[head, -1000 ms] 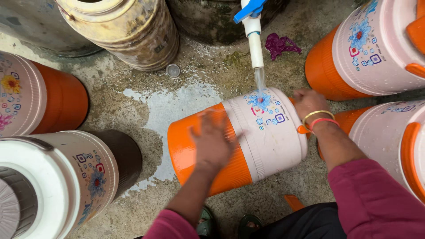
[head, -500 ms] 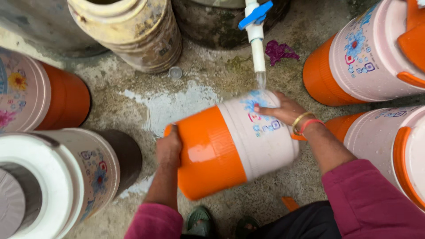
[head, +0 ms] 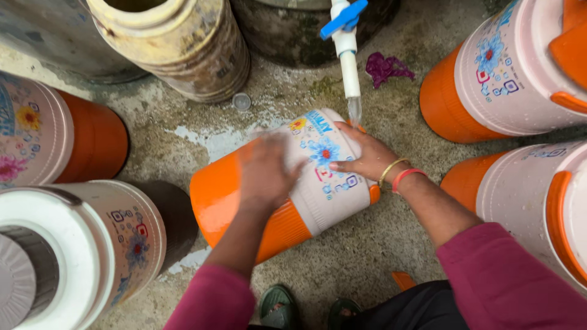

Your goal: The person sits on the wet floor and rinses an insulated water jug under a tap, rotating it so water flows over its surfaces. They then fill the jug with water, handle and rinse the lid and inner cup, place the lid on the jug, and press it closed before setting the jug aside.

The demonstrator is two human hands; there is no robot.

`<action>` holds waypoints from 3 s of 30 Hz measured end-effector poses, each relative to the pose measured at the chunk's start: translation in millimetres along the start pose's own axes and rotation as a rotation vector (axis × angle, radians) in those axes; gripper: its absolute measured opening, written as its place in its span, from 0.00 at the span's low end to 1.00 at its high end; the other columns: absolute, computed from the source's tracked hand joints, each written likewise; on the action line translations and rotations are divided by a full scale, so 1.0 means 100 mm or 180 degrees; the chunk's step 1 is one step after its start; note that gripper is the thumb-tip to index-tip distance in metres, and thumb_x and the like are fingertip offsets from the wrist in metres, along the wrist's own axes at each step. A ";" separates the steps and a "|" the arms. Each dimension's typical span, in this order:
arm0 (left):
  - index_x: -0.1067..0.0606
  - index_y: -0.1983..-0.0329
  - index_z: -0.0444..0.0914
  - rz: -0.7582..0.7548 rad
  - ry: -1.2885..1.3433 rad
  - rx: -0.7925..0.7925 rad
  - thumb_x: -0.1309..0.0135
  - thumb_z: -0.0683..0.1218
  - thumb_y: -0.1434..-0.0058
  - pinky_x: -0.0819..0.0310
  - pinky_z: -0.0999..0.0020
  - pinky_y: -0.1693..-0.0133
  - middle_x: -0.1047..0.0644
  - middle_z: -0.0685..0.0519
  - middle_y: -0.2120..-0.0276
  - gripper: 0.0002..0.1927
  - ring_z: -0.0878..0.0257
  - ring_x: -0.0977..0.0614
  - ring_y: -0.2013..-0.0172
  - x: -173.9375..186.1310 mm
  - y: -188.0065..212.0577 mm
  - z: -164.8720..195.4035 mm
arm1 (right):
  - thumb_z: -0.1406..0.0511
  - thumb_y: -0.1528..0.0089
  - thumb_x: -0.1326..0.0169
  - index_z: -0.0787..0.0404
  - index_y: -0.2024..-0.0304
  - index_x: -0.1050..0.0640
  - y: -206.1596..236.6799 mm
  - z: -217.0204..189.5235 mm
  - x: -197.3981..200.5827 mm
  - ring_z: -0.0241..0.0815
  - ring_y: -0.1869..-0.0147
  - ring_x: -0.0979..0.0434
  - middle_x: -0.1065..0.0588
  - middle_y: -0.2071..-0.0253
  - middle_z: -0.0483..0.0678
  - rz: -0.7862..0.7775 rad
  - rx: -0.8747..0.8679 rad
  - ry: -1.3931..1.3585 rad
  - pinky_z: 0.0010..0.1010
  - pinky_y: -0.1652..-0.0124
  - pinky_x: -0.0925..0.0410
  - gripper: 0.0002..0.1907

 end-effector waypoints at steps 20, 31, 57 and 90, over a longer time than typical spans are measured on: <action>0.39 0.28 0.39 -0.0015 -0.0018 -0.0708 0.56 0.74 0.39 0.49 0.36 0.35 0.39 0.38 0.29 0.47 0.44 0.40 0.30 0.12 0.36 0.51 | 0.58 0.42 0.36 0.60 0.32 0.32 1.09 0.71 -0.34 0.51 0.26 0.37 0.38 0.29 0.59 0.0973 0.0862 0.0560 0.42 0.34 0.38 0.38; 0.42 0.26 0.36 0.0017 -0.0114 -0.0929 0.61 0.75 0.38 0.51 0.32 0.35 0.41 0.38 0.28 0.49 0.41 0.42 0.28 -0.07 0.59 0.60 | 0.47 0.35 0.47 0.70 0.38 0.26 -0.60 -0.20 0.00 0.54 0.41 0.23 0.23 0.43 0.62 -0.0516 -0.1054 -0.0396 0.43 0.46 0.29 0.36; 0.36 0.29 0.36 0.0384 -0.0014 -0.0851 0.58 0.74 0.37 0.45 0.35 0.35 0.36 0.37 0.31 0.46 0.43 0.36 0.30 -0.13 0.48 0.56 | 0.66 0.38 0.42 0.62 0.33 0.30 -0.02 0.01 -0.01 0.38 0.50 0.19 0.21 0.47 0.51 0.0318 -0.1028 -0.1061 0.32 0.53 0.25 0.29; 0.32 0.33 0.36 0.0470 0.0037 -0.0543 0.56 0.71 0.36 0.40 0.38 0.38 0.31 0.40 0.34 0.41 0.45 0.32 0.33 -0.06 0.25 0.44 | 0.66 0.35 0.42 0.66 0.45 0.20 1.19 1.07 -0.09 0.41 0.29 0.31 0.32 0.29 0.55 0.0535 0.0119 -0.0580 0.31 0.40 0.31 0.17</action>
Point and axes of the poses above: each hand's wrist, its own y-axis away from the middle knuckle, its own x-axis out of the back of the hand, z = x × y, the point moved 2 cm from there along -y, towards the middle knuckle
